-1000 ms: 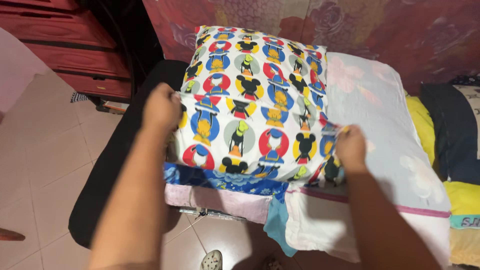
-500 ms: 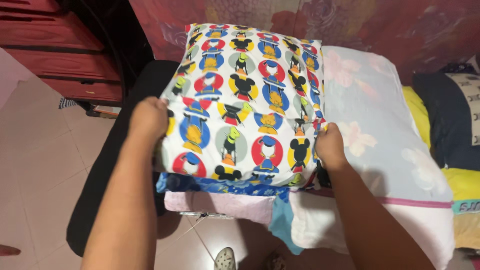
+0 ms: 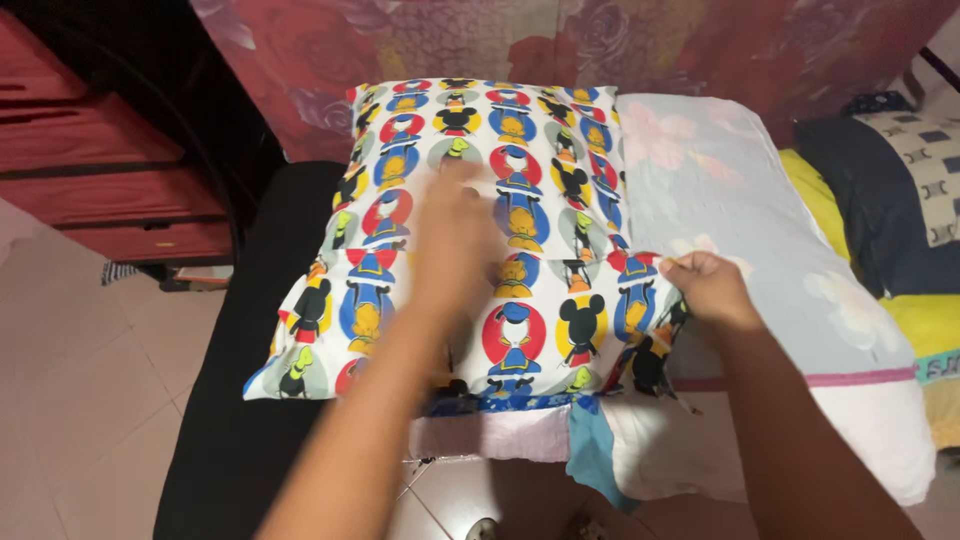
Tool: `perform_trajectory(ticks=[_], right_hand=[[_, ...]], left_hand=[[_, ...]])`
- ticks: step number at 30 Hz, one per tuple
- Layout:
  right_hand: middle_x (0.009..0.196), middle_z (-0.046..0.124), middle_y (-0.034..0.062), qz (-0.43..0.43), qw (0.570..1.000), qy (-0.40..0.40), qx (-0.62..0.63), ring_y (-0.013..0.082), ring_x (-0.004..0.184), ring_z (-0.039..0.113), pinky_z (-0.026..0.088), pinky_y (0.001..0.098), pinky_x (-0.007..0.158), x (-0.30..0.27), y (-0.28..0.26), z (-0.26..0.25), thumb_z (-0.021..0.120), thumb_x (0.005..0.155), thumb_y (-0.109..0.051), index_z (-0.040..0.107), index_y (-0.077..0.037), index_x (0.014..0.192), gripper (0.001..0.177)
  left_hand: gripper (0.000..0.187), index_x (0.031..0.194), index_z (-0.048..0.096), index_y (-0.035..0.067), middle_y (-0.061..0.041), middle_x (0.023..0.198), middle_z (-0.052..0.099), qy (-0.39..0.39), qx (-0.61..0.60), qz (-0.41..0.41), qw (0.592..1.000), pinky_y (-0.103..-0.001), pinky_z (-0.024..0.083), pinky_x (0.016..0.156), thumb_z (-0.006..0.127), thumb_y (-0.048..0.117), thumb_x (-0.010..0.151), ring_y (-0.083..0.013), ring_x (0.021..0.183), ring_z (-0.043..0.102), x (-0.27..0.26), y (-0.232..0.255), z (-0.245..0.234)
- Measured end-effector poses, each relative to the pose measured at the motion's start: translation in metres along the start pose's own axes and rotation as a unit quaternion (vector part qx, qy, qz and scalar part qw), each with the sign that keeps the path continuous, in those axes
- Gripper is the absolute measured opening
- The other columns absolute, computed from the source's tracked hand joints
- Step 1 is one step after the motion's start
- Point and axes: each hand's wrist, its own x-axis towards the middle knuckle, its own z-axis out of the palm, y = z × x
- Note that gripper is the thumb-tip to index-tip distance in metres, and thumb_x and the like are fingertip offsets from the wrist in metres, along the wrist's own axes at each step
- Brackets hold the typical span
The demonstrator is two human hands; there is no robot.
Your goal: The person repeatedly presses and pats a white floral pillow to fluff it, then picks up a Mickey Mouse patterned pillow and adjusts its position on the stack. The person continues to pat and smooth the Mickey Mouse pillow.
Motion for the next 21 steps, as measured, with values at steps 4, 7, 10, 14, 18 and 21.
perform_trajectory(ticks=[4, 7, 10, 14, 18, 21], right_hand=[[0.084, 0.068, 0.0042, -0.024, 0.994, -0.039, 0.103, 0.0119, 0.073, 0.060, 0.048, 0.0278, 0.065, -0.006, -0.004, -0.012, 0.073, 0.094, -0.012, 0.068, 0.000, 0.094, 0.012], [0.089, 0.068, 0.0052, -0.037, 0.977, -0.080, 0.193, 0.0123, 0.074, 0.062, 0.050, 0.0281, 0.066, -0.019, -0.013, -0.012, 0.070, 0.093, -0.008, 0.065, 0.000, 0.105, 0.016], [0.095, 0.069, 0.0058, 0.044, 0.960, -0.133, 0.244, 0.0127, 0.073, 0.065, 0.056, 0.0291, 0.064, -0.052, -0.020, -0.021, 0.063, 0.092, -0.011, 0.063, -0.004, 0.117, 0.027], [0.099, 0.070, 0.0057, 0.063, 0.954, -0.251, 0.149, 0.0110, 0.063, 0.055, 0.047, 0.0267, 0.054, -0.102, -0.032, -0.031, 0.064, 0.078, -0.004, 0.064, -0.009, 0.126, 0.048], [0.093, 0.066, 0.0051, 0.050, 0.949, -0.310, -0.002, 0.0134, 0.070, 0.058, 0.048, 0.0301, 0.054, -0.127, -0.042, -0.014, 0.075, 0.076, -0.016, 0.062, -0.012, 0.129, 0.055], [0.104, 0.070, 0.0095, -0.208, 0.912, -0.355, -0.004, 0.0189, 0.095, 0.068, 0.061, 0.0338, 0.079, -0.137, -0.043, -0.002, 0.085, 0.088, -0.030, 0.065, -0.002, 0.120, 0.047]], left_hand=[[0.070, 0.132, 0.065, 0.000, -0.028, 0.125, 0.065, -0.066, 0.146, 0.205, 0.966, -0.051, 0.043, 0.093, 0.074, 0.020, 0.066, -0.0416, 0.113, 0.058, -0.020, 0.026, 0.127], [0.019, 0.104, 0.073, 0.016, -0.014, 0.107, 0.074, -0.325, 0.269, -0.022, 0.906, -0.059, 0.031, 0.112, 0.066, 0.028, 0.091, -0.0320, 0.112, 0.065, -0.019, 0.008, 0.155], [0.017, 0.102, 0.067, 0.010, -0.016, 0.093, 0.070, -0.209, 0.069, -0.006, 0.975, -0.049, 0.050, 0.084, 0.060, 0.026, 0.098, -0.0364, 0.090, 0.067, -0.019, -0.020, 0.140], [0.019, 0.093, 0.062, 0.006, -0.006, 0.081, 0.062, -0.157, -0.080, -0.085, 0.981, -0.037, 0.050, 0.068, 0.058, 0.022, 0.100, -0.0222, 0.072, 0.062, -0.017, -0.039, 0.122], [0.023, 0.091, 0.061, 0.005, 0.000, 0.068, 0.057, -0.179, -0.102, -0.188, 0.960, -0.031, 0.045, 0.056, 0.057, 0.023, 0.103, -0.0108, 0.059, 0.052, -0.017, -0.033, 0.127], [0.019, 0.094, 0.064, 0.007, 0.004, 0.067, 0.056, -0.175, -0.173, -0.226, 0.943, -0.027, 0.040, 0.050, 0.056, 0.022, 0.103, -0.0070, 0.054, 0.047, -0.018, -0.027, 0.130]])
